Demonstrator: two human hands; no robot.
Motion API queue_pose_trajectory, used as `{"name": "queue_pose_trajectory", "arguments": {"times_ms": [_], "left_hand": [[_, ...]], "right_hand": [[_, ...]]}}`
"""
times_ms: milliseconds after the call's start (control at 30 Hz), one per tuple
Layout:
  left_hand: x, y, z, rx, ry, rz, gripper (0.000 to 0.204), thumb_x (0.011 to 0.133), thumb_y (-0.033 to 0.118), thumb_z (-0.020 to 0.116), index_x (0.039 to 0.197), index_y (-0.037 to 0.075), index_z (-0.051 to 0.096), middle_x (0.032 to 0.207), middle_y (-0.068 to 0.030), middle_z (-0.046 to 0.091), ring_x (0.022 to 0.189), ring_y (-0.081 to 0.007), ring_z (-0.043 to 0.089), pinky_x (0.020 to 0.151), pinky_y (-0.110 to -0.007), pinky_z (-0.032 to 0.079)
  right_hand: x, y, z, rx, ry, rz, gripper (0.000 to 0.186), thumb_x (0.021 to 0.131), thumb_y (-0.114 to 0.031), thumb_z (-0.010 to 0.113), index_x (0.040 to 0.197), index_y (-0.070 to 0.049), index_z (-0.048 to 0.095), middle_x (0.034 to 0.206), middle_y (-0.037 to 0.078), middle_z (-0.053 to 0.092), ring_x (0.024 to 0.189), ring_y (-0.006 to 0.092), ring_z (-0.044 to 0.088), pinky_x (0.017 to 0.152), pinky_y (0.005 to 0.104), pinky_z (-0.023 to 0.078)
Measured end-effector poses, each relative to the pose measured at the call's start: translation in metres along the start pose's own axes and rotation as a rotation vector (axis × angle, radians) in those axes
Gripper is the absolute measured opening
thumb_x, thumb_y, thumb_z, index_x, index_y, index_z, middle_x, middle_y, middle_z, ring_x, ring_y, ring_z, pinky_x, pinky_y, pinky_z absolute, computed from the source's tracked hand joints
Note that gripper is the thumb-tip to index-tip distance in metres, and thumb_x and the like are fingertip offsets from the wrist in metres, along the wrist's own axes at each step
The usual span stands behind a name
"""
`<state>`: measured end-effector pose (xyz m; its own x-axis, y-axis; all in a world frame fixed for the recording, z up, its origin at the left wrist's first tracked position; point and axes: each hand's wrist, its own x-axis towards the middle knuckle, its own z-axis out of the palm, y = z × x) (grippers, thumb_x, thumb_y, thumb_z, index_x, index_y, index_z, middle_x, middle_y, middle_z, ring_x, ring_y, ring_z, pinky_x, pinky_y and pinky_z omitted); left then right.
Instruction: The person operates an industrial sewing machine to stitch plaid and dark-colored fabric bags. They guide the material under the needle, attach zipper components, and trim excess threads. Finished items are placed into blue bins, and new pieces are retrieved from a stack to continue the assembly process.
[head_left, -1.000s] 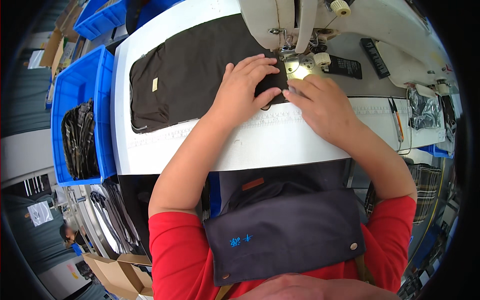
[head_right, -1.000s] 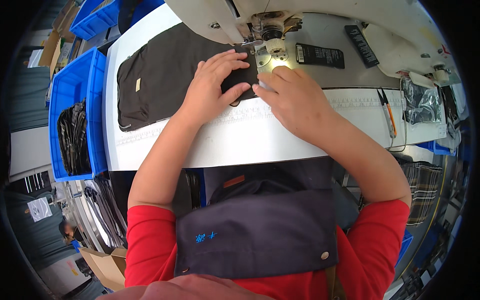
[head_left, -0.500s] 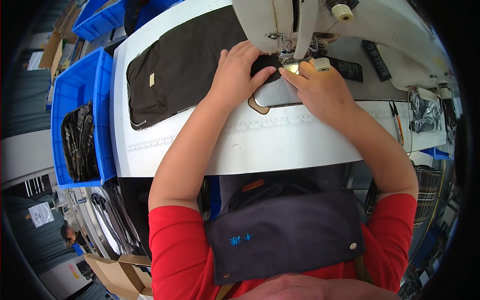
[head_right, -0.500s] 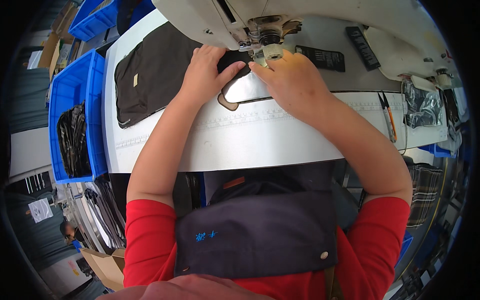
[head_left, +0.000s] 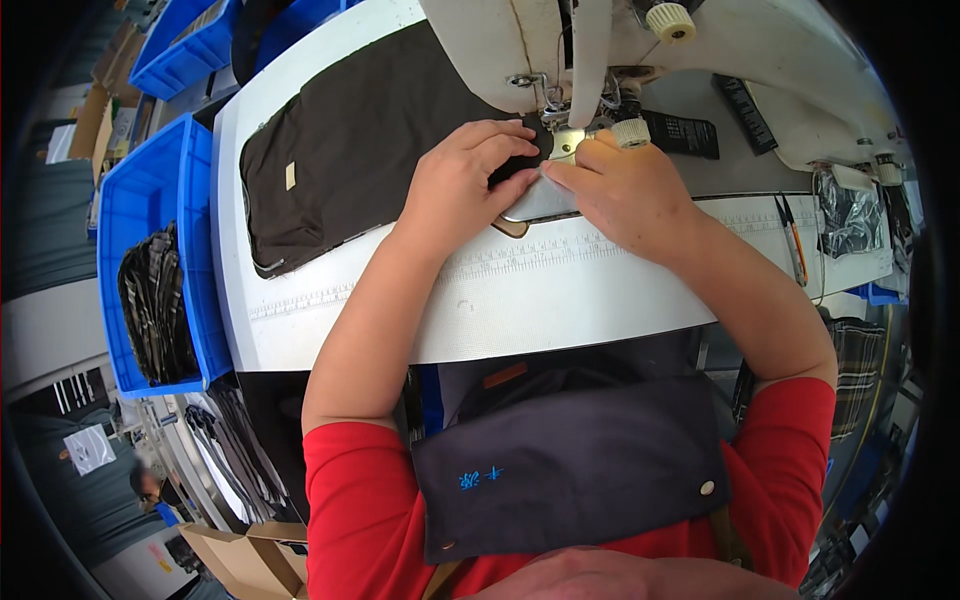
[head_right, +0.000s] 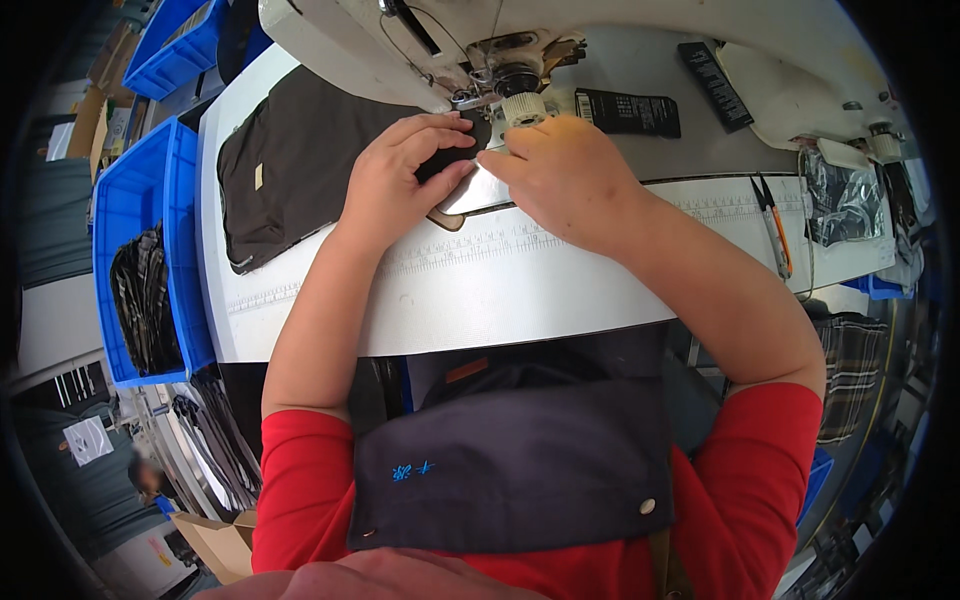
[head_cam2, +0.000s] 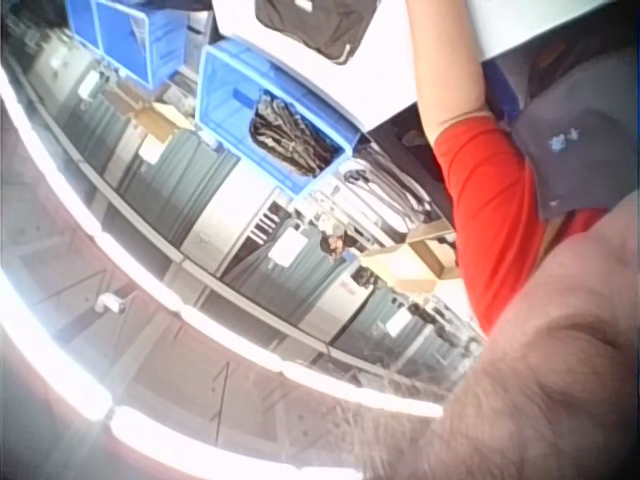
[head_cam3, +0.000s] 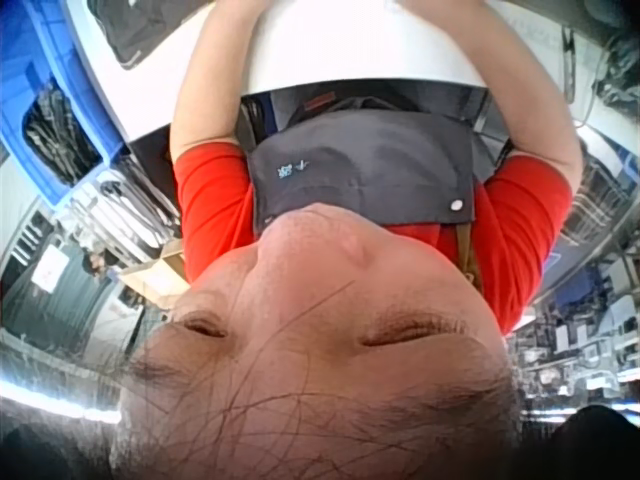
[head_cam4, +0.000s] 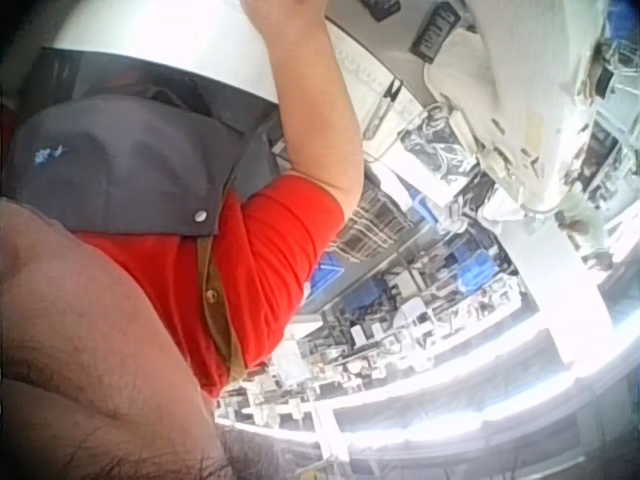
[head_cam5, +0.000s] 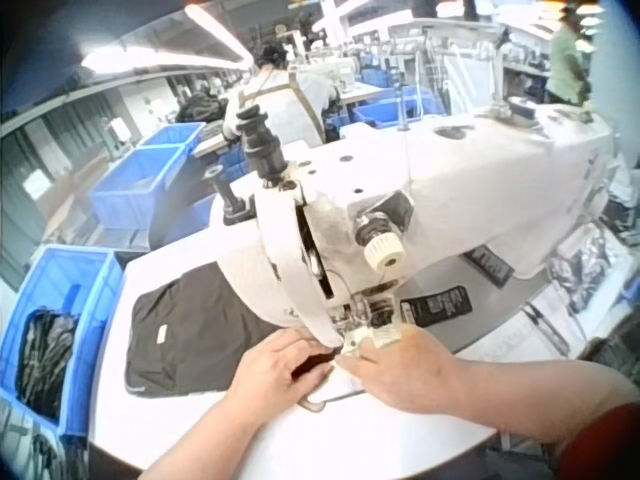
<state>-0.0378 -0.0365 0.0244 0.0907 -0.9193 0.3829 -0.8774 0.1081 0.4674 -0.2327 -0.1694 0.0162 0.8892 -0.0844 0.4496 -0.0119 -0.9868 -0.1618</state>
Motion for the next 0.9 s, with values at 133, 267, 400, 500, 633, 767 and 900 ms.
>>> {"name": "queue_pose_trajectory", "arguments": {"times_ms": [133,267,400,500,633,767,900], "left_hand": [[0.001,0.001,-0.002,0.003,-0.013,-0.006,0.022,0.084,0.011,0.080,0.106,0.010,0.078,0.120,-0.0035,0.075,0.113,-0.0237,0.070,0.093,-0.035,0.058],[-0.002,-0.008,-0.001,-0.034,-0.007,0.052,0.019,0.088,0.005,0.075,0.107,0.008,0.077,0.121,-0.0057,0.074,0.114,-0.0257,0.069,0.094,-0.036,0.057],[-0.003,-0.012,0.000,-0.066,-0.011,0.087,0.021,0.093,-0.002,0.067,0.110,0.007,0.076,0.123,-0.0079,0.073,0.118,-0.0276,0.068,0.097,-0.038,0.057],[-0.004,-0.013,0.000,-0.064,-0.038,0.085,0.024,0.094,-0.002,0.065,0.113,0.008,0.076,0.123,-0.0079,0.073,0.121,-0.0276,0.067,0.099,-0.038,0.056],[-0.005,-0.011,0.001,-0.024,-0.031,0.070,0.027,0.094,-0.003,0.065,0.116,0.009,0.075,0.126,-0.0076,0.072,0.123,-0.0274,0.066,0.101,-0.038,0.056],[-0.006,-0.003,0.001,0.006,-0.025,0.043,0.029,0.094,-0.002,0.064,0.118,0.009,0.075,0.128,-0.0071,0.071,0.125,-0.0275,0.065,0.102,-0.038,0.055],[-0.006,0.003,0.003,0.051,-0.013,0.026,0.031,0.094,0.000,0.064,0.121,0.010,0.074,0.130,-0.0068,0.070,0.123,-0.0283,0.065,0.100,-0.038,0.056]], "right_hand": [[0.001,-0.001,-0.001,-0.031,-0.019,-0.002,0.031,0.076,-0.007,0.073,0.107,-0.009,0.072,0.079,0.003,0.059,0.075,0.0216,0.064,0.070,0.0361,0.051],[0.002,0.000,0.003,-0.029,0.030,0.006,0.031,0.076,-0.008,0.074,0.107,-0.008,0.072,0.079,0.002,0.060,0.071,0.0212,0.063,0.067,0.0351,0.050],[0.001,0.000,0.005,-0.041,0.025,-0.004,0.036,0.075,-0.007,0.075,0.111,-0.007,0.073,0.079,0.002,0.060,0.070,0.0215,0.063,0.066,0.0352,0.049],[-0.001,0.001,0.006,-0.029,0.027,0.006,0.040,0.075,-0.007,0.076,0.115,-0.007,0.073,0.080,0.002,0.061,0.070,0.0217,0.063,0.065,0.0357,0.049],[-0.001,0.001,0.007,-0.021,0.022,0.030,0.040,0.075,-0.007,0.076,0.115,-0.007,0.074,0.082,0.002,0.062,0.071,0.0222,0.064,0.066,0.0362,0.050],[0.000,0.001,0.007,-0.034,0.039,0.035,0.040,0.075,-0.007,0.076,0.114,-0.006,0.074,0.082,0.003,0.063,0.073,0.0228,0.064,0.067,0.0364,0.051],[0.001,0.000,0.004,-0.045,0.042,0.038,0.040,0.075,-0.007,0.075,0.115,-0.006,0.074,0.082,0.003,0.063,0.076,0.0230,0.065,0.069,0.0364,0.051]]}}
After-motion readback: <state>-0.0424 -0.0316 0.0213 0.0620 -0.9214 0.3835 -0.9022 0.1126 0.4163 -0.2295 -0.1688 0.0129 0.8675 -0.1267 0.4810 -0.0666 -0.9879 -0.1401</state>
